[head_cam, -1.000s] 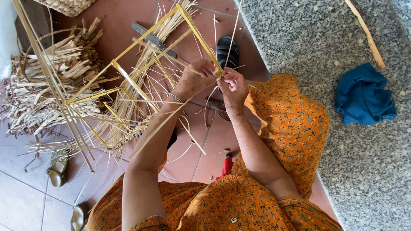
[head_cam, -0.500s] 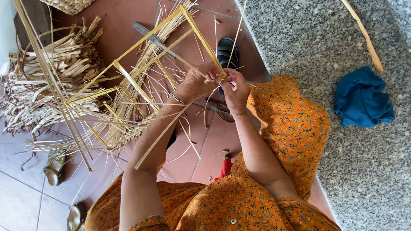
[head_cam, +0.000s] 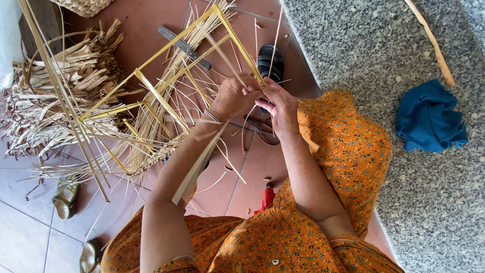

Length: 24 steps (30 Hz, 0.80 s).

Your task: The person sits on the floor and weaves dried palm leaves into a basket frame, interlacing strands by hand and trimming excess with scissors. The basket is gradually built up and then lifted to inspect the woven surface.

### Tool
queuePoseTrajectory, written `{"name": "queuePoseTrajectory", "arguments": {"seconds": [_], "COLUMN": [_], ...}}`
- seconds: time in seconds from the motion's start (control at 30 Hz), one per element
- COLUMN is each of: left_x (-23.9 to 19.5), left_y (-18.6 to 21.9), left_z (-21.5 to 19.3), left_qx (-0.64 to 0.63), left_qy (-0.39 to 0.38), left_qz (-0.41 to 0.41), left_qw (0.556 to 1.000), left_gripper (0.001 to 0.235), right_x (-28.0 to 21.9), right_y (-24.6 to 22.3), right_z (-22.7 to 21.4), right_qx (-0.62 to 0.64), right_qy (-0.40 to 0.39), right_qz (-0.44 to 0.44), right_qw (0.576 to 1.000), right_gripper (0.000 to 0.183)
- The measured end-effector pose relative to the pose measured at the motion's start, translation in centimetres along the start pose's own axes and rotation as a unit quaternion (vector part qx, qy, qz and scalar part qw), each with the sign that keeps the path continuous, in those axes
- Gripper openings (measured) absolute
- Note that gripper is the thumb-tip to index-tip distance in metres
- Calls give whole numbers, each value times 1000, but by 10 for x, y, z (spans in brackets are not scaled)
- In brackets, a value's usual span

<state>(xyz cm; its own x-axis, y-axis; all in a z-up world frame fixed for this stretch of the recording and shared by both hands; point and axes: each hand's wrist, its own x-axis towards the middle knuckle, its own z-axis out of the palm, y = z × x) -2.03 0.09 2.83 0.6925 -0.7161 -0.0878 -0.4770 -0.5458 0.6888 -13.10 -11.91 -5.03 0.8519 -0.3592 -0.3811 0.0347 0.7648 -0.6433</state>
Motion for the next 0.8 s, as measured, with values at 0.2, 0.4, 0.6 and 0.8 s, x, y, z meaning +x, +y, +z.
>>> {"name": "queuePoseTrajectory", "arguments": {"seconds": [0.2, 0.4, 0.6, 0.8], "left_x": [9, 6, -9, -8], "left_y": [-12, -14, -7, -9], "left_z": [4, 10, 11, 16], "left_qx": [-100, -69, 122, 108], "left_qy": [-36, 40, 67, 86], "left_qz": [-136, 6, 135, 98], "left_qw": [985, 997, 981, 986], "left_gripper": [18, 15, 11, 12], "right_x": [-1, 18, 24, 23], "right_y": [18, 41, 48, 51], "right_z": [-7, -14, -17, -15], "right_qx": [-74, -99, -90, -89], "right_qy": [4, -6, 19, 16], "right_qz": [-117, -189, -195, -205], "right_qw": [990, 977, 977, 974], "right_gripper": [34, 34, 34, 30]}}
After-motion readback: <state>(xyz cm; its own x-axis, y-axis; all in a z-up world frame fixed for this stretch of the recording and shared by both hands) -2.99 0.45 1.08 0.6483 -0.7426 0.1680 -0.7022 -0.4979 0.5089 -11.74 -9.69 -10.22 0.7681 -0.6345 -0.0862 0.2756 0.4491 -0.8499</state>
